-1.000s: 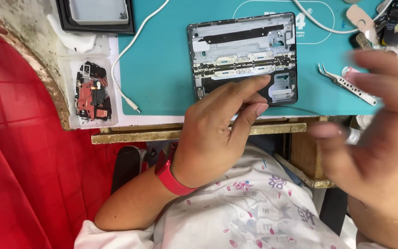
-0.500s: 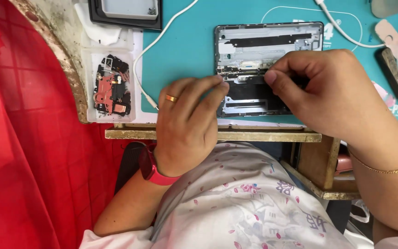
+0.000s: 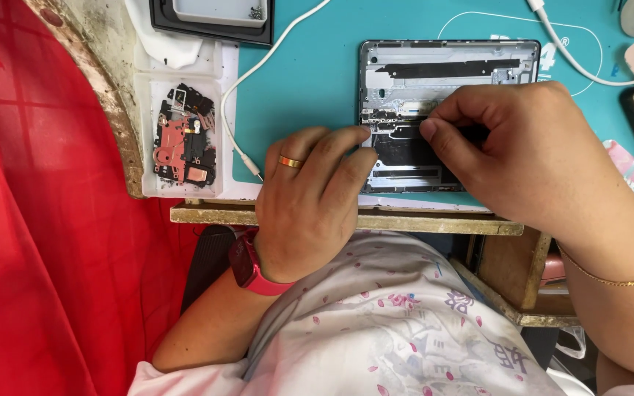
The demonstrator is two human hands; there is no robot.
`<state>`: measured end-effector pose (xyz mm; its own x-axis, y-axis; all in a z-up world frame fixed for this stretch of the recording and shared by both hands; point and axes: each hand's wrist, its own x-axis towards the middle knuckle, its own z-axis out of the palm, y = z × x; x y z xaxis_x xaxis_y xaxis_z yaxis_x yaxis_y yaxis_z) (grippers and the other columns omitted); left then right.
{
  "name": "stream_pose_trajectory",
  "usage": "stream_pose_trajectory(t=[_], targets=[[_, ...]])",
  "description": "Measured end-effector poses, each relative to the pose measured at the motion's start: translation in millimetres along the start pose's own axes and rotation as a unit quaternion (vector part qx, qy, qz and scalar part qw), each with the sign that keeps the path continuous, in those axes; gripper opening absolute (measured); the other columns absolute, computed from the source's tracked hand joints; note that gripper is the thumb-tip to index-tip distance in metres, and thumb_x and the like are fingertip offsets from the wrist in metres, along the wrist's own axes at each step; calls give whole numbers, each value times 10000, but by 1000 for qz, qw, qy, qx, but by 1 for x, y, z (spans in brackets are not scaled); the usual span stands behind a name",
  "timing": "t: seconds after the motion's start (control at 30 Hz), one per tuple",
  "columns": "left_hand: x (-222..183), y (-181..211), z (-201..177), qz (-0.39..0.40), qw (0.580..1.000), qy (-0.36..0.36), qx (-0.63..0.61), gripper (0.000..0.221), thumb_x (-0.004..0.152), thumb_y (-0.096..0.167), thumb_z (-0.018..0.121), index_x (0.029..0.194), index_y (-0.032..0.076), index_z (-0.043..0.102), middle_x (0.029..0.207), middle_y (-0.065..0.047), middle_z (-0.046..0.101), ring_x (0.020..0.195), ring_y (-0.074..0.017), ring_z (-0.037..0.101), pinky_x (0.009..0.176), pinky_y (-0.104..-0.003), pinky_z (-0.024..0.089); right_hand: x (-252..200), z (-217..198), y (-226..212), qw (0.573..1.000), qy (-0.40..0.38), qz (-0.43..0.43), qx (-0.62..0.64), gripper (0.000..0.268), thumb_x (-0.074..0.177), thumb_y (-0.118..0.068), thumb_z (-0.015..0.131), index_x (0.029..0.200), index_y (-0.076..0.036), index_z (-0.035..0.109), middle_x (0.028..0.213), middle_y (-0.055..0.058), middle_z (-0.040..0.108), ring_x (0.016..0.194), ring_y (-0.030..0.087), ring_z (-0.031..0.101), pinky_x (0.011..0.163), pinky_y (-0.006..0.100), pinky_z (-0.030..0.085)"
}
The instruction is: Disassembling and repairing the hinge mechanism of a foldable smartphone using specialized tools on a repair mat.
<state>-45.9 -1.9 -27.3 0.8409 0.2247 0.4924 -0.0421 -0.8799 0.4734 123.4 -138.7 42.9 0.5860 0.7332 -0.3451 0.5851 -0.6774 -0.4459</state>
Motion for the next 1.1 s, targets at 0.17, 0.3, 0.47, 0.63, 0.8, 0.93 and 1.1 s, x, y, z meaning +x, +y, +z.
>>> stream_pose_trajectory(t=[0.17, 0.3, 0.47, 0.63, 0.8, 0.93, 1.1], targets=[[0, 0, 0, 0, 1000, 3, 0, 177, 1008, -39, 535, 1107, 80, 622, 1218, -81, 695, 1034, -308, 630, 855, -457, 491, 0, 1, 0, 1000, 2, 4, -1, 150, 1009, -202, 676, 909, -147, 772, 560, 0, 636, 498, 162, 473, 548, 334, 387], [0, 0, 0, 1, 1000, 5, 2, 186, 1009, -47, 526, 1102, 82, 622, 1221, -76, 695, 1039, -303, 619, 863, -450, 491, 0, 2, 0, 1000, 7, 0, -7, 144, 1006, -205, 679, 920, -156, 784, 568, 4, 644, 495, 174, 462, 551, 344, 383], [0, 1, 0, -1, 1000, 6, 0, 172, 1016, -40, 532, 1097, 79, 625, 1217, -77, 695, 1032, -301, 625, 851, -451, 489, -1, 3, 1, 1000, 11, -3, -11, 142, 1011, -202, 681, 916, -154, 774, 546, 15, 611, 486, 183, 440, 551, 355, 375], [0, 1, 0, 0, 1000, 9, 4, 181, 1013, -51, 534, 1091, 81, 629, 1216, -73, 694, 1034, -300, 619, 849, -448, 493, -1, 3, 1, 1000, 15, -9, -16, 146, 1010, -198, 677, 907, -156, 771, 558, 4, 617, 493, 181, 452, 563, 353, 386], [2, 2, -2, 1, 1000, 4, 12, 181, 1001, -33, 545, 1086, 94, 643, 1207, -53, 696, 1028, -287, 621, 827, -452, 480, -1, 3, -2, 1000, 16, -10, 0, 136, 1007, -172, 678, 919, -139, 776, 633, -9, 690, 534, 152, 540, 581, 335, 417], [6, 4, -4, 17, 999, 5, 37, 181, 1018, 5, 532, 1087, 115, 657, 1180, -16, 709, 1013, -252, 621, 805, -419, 450, -2, 4, -1, 999, 26, -23, -1, 136, 1008, -167, 680, 917, -126, 772, 676, -9, 713, 561, 152, 579, 595, 337, 429], [6, 5, -5, 26, 999, 15, 31, 212, 1044, 15, 501, 1053, 106, 693, 1170, -2, 717, 985, -250, 620, 789, -422, 436, -2, 5, -1, 999, 33, -32, -7, 127, 1001, -153, 682, 921, -117, 774, 687, -3, 717, 572, 156, 587, 598, 337, 432]])
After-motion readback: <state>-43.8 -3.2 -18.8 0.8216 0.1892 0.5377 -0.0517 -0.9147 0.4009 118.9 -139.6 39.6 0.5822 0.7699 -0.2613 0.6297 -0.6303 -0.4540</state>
